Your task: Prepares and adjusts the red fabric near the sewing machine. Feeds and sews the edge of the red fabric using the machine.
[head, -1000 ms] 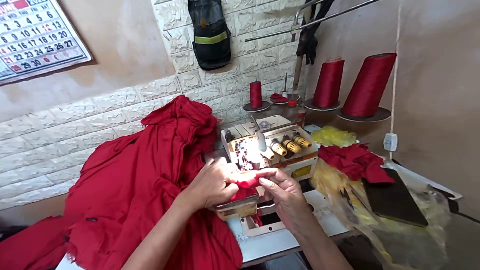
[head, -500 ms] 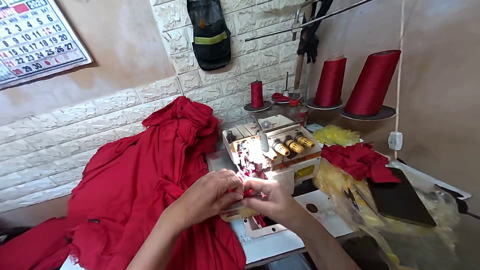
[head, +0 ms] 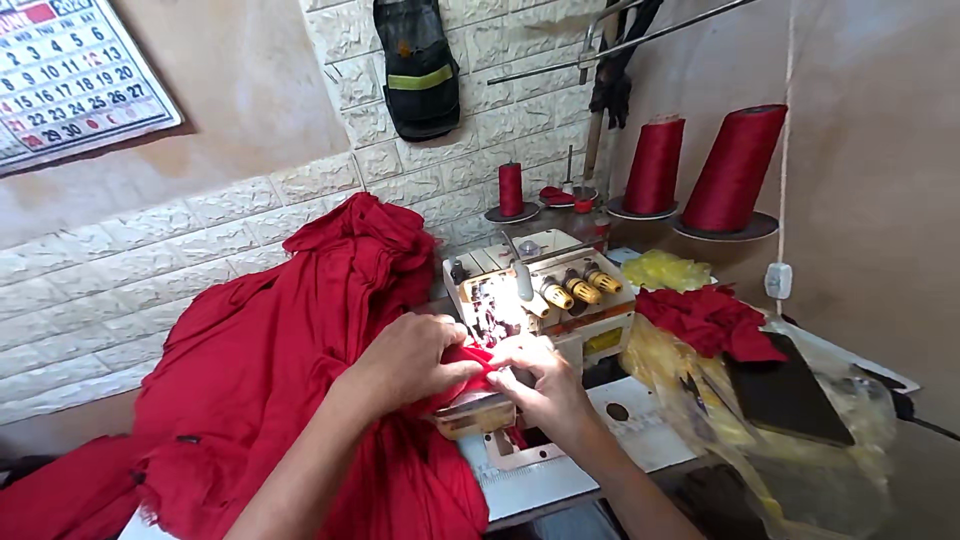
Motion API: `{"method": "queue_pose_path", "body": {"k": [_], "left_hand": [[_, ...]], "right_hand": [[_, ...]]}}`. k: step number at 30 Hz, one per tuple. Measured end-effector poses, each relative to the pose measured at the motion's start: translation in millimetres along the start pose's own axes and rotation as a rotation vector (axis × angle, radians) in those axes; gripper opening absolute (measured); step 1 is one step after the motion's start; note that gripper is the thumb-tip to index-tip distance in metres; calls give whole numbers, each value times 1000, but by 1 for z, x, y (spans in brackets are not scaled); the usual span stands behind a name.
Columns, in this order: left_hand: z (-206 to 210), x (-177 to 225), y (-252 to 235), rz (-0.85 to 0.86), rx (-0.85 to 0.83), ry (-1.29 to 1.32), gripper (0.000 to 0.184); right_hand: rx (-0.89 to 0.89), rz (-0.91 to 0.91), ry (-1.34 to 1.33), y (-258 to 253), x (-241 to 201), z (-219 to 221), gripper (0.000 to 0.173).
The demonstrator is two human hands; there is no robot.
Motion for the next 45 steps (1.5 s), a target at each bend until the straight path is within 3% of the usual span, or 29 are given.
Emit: {"method": "queue_pose_path", "body": {"k": [3, 13, 16, 18, 20, 23, 25, 27, 37, 41, 45], "left_hand": [[1, -2, 4, -27, 101, -42, 33], [10, -1, 6, -35, 309, -164, 38], [8, 5, 7, -2, 321, -94, 35], [7, 17, 9, 76, 253, 15, 34], [10, 30, 9, 184, 166, 66, 34], [20, 29, 4, 239, 30, 91, 42], [24, 16, -3, 191, -44, 76, 46], [27, 7, -7, 166, -99, 96, 38], [36, 30, 5, 240, 70, 26, 30], [34, 5, -3, 111, 179, -176, 39], [22, -10, -3, -16, -36, 91, 37]], "right_hand": [[63, 33, -76, 3, 6, 4, 10], [172, 119, -141, 1, 15, 9, 11], [147, 96, -110, 0, 15, 9, 23], [70, 11, -131, 1, 6, 6, 21], [-86, -29, -370, 1, -4, 2, 13], [-297, 56, -659, 14, -7, 1, 13], [-319, 123, -710, 25, 1, 4, 13], [-273, 143, -745, 33, 4, 7, 11], [-173, 187, -670, 26, 7, 7, 11], [-181, 197, -524, 22, 10, 6, 16], [9, 80, -175, 19, 4, -6, 22]]}}
Point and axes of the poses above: each hand's wrist, its own y-axis away from the middle knuckle, its own z-axis out of the palm, x = y × z, the point moved 6 cm from there along -y, towards the middle knuckle, and after that the axes turned 6 degrees about -z, right-handed, at the moved point
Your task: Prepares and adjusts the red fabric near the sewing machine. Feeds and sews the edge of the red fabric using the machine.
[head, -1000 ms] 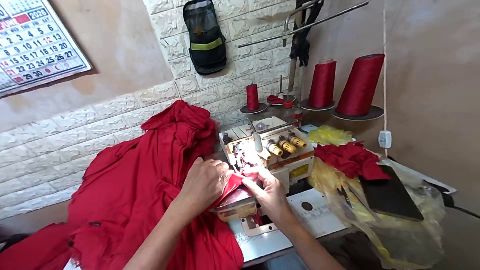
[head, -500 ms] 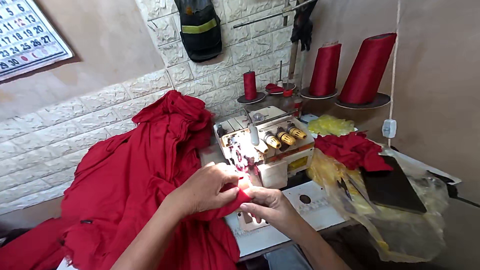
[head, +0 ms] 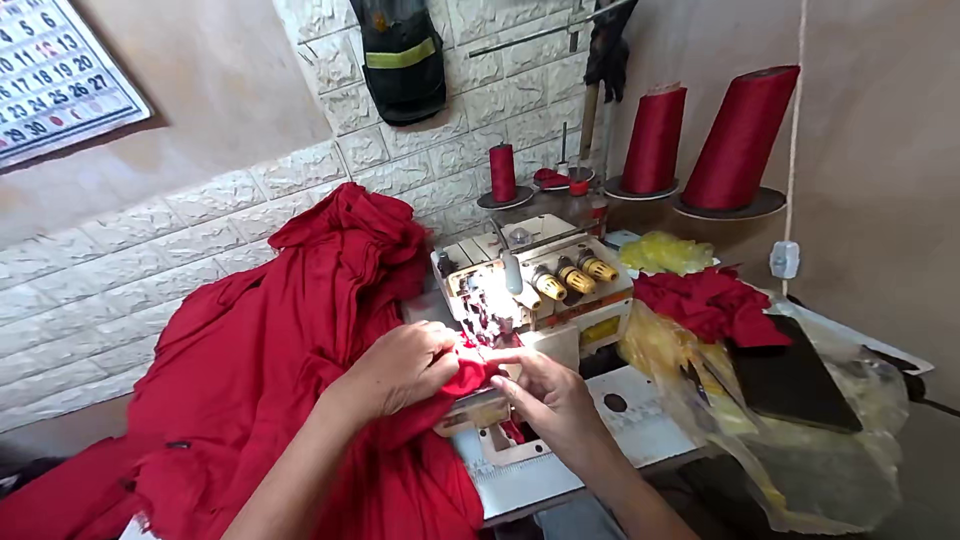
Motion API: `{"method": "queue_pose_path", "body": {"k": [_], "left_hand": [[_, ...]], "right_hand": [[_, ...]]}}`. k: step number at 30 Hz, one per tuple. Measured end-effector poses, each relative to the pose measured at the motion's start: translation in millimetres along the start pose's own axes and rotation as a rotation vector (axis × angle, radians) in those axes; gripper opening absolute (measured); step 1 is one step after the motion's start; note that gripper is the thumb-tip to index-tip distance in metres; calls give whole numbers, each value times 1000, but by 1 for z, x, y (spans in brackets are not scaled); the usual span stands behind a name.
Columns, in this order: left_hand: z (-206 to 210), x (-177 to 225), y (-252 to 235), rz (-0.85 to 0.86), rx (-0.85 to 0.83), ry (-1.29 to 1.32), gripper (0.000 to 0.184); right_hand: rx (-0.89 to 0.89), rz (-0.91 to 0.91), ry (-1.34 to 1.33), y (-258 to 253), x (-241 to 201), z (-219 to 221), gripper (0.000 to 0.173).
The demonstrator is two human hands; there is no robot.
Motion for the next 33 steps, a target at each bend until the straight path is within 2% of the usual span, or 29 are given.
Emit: {"method": "queue_pose_path", "body": {"k": [3, 9, 17, 20, 24, 28, 30, 33], "left_hand": [[-6, 2, 7, 21, -24, 124, 31], [-11, -1, 14, -31, -14, 181, 23], [-15, -6, 19, -81, 15, 260, 22], [-16, -5, 19, -92, 61, 245, 26], [-16, -5, 16, -117, 130, 220, 31], [-17, 0, 16, -73, 154, 276, 29], [-17, 10, 17, -8, 141, 312, 28], [-11, 30, 15, 156, 87, 312, 26]], "right_hand": [[137, -156, 156, -6, -14, -6, 18], [38, -292, 293, -19, -24, 11, 18], [47, -270, 364, -22, -26, 14, 25], [50, -269, 358, -23, -20, 14, 19], [62, -265, 317, -22, -19, 12, 17], [-87, -82, 164, -29, -11, 12, 23], [-201, -8, 34, -32, -6, 12, 23], [-318, 1, -269, -30, -11, 9, 15]]}}
Point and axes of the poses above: each hand's wrist, its own y-axis away from the middle knuckle, its own z-axis out of the palm, x = y × z, the point moved 6 cm from there along -y, towards the middle knuckle, and after that the axes turned 6 degrees about -z, right-handed, at the moved point
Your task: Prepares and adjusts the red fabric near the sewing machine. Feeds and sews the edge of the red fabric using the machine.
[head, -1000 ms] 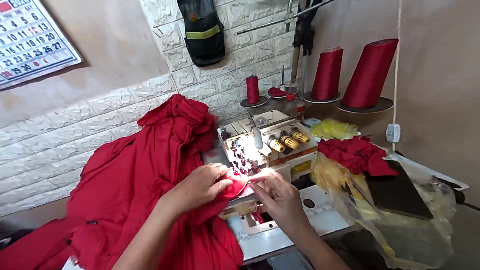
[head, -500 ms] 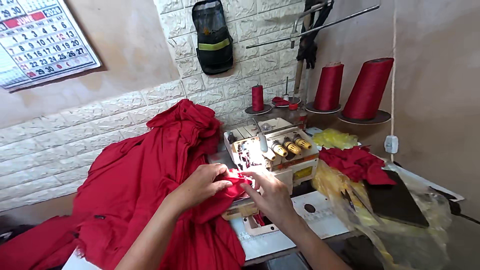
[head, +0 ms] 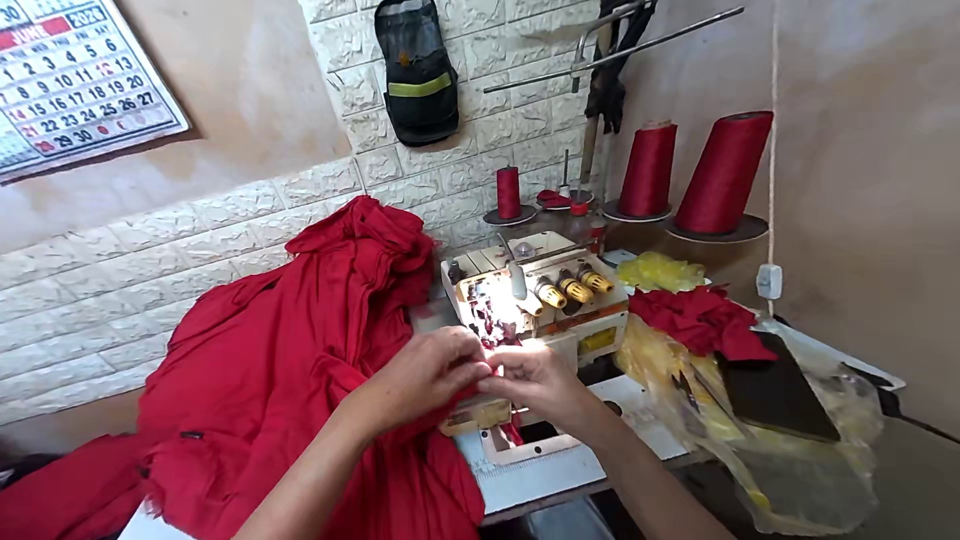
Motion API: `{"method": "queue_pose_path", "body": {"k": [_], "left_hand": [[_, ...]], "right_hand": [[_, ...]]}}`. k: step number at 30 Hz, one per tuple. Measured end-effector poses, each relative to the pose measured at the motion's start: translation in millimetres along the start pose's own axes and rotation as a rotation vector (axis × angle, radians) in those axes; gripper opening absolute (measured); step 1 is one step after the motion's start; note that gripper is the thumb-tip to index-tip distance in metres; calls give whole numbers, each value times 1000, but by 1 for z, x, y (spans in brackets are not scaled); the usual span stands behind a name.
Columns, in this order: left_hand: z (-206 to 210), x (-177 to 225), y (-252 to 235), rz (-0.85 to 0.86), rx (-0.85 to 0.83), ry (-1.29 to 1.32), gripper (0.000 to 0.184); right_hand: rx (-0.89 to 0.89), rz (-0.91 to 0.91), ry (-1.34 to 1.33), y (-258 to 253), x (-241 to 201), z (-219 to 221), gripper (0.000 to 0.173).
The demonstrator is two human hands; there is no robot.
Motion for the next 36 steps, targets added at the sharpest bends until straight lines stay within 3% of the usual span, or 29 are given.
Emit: {"method": "queue_pose_path", "body": {"k": [3, 5, 8, 11, 16, 22, 27, 32, 36], "left_hand": [[10, -3, -8, 55, -131, -121, 32], [12, -17, -13, -9, -200, -293, 37], [14, -24, -14, 13, -215, -288, 31], [16, -15, -13, 70, -201, -179, 28], [6, -31, -15, -91, -154, -185, 35], [25, -6, -12, 101, -177, -40, 27], [13, -33, -20, -55, -153, -241, 32], [23, -6, -11, 95, -165, -86, 23], [21, -8, -10, 101, -51, -378, 38]], "right_hand": [[-71, 52, -187, 17, 1, 1, 11], [-36, 96, -242, 28, 10, 1, 10], [34, 85, -310, 38, 18, 4, 9], [60, 79, -338, 35, 18, 5, 9], [82, 201, -362, 24, 18, 5, 11], [-34, 98, -347, 35, 11, 6, 6], [20, 103, -321, 37, 17, 5, 10], [-9, 54, -382, 35, 18, 8, 4], [24, 43, -376, 34, 19, 8, 8]]}}
Point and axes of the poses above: each hand's wrist, its own y-axis away from the middle knuckle, its own z-axis out of the palm, x = y × z, the point moved 6 cm from there along -y, towards the middle knuckle, and after that the axes turned 6 degrees about -z, right-handed, at the moved point
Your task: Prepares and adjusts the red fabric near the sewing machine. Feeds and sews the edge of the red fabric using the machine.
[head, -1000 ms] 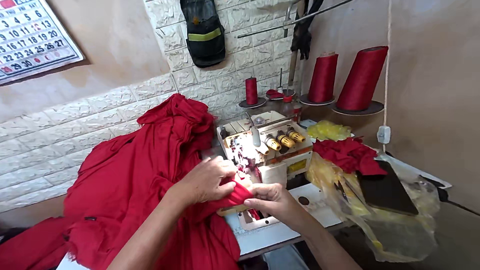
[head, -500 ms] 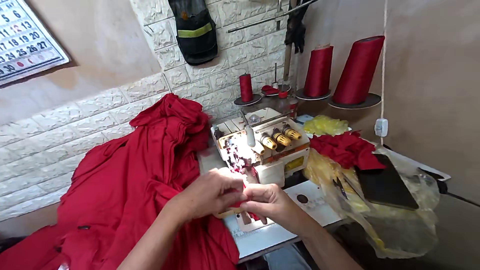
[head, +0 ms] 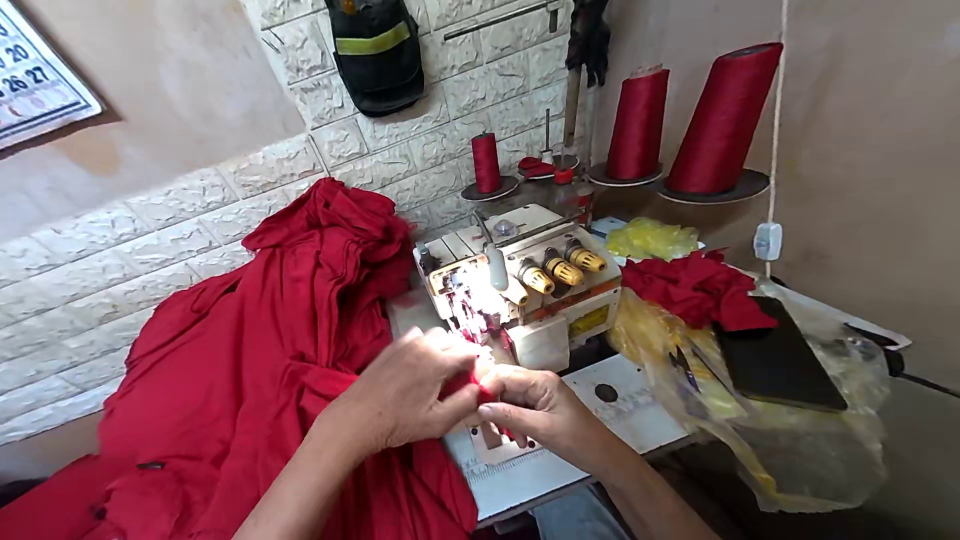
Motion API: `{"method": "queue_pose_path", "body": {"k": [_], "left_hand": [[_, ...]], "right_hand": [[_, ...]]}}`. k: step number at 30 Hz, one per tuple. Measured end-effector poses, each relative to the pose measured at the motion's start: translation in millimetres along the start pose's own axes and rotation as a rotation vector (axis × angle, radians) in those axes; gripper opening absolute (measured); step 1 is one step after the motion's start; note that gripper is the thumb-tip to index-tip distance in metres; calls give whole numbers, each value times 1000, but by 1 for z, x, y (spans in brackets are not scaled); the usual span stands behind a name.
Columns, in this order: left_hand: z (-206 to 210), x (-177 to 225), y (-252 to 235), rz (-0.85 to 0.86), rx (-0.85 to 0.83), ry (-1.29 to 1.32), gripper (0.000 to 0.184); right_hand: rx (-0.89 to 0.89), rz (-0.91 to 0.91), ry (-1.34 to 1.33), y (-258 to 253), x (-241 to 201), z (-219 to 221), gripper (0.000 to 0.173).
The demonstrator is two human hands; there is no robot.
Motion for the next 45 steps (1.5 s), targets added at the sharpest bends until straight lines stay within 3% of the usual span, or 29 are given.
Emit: {"method": "queue_pose_path", "body": {"k": [3, 7, 11, 14, 18, 26, 32, 37, 42, 45], "left_hand": [[-5, -15, 3, -103, 47, -86, 30], [-7, 6, 13, -28, 64, 29, 23], [7, 12, 23, -31, 111, -31, 32], [25, 6, 28, -36, 118, 4, 36], [37, 6, 34, -65, 313, -93, 27], [41, 5, 37, -266, 484, -174, 25], [39, -3, 28, -348, 468, -208, 19], [41, -13, 22, -520, 434, -162, 22], [37, -13, 18, -834, 254, -57, 29], [11, 13, 26, -1003, -53, 58, 32]], "right_hand": [[36, 24, 20, -4, 2, -2, 9], [65, -44, 168, -3, 0, -4, 11], [155, -238, 565, 8, -17, 5, 15], [228, -239, 619, 16, -18, 8, 14], [305, -260, 618, 22, -9, 3, 14], [411, -275, 1049, 15, -13, 5, 21], [366, -170, 1018, 12, -8, 6, 27], [354, -230, 918, 21, -8, 12, 27], [271, -222, 780, 22, -7, 27, 25], [146, -78, 480, 21, -3, 39, 45]]}}
Point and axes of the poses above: each hand's wrist, its own y-axis away from the middle knuckle, its own z-axis out of the palm, x = y × z, the point moved 6 cm from there along -y, towards the middle knuckle, and after that the axes turned 6 degrees about -z, right-handed, at the moved point
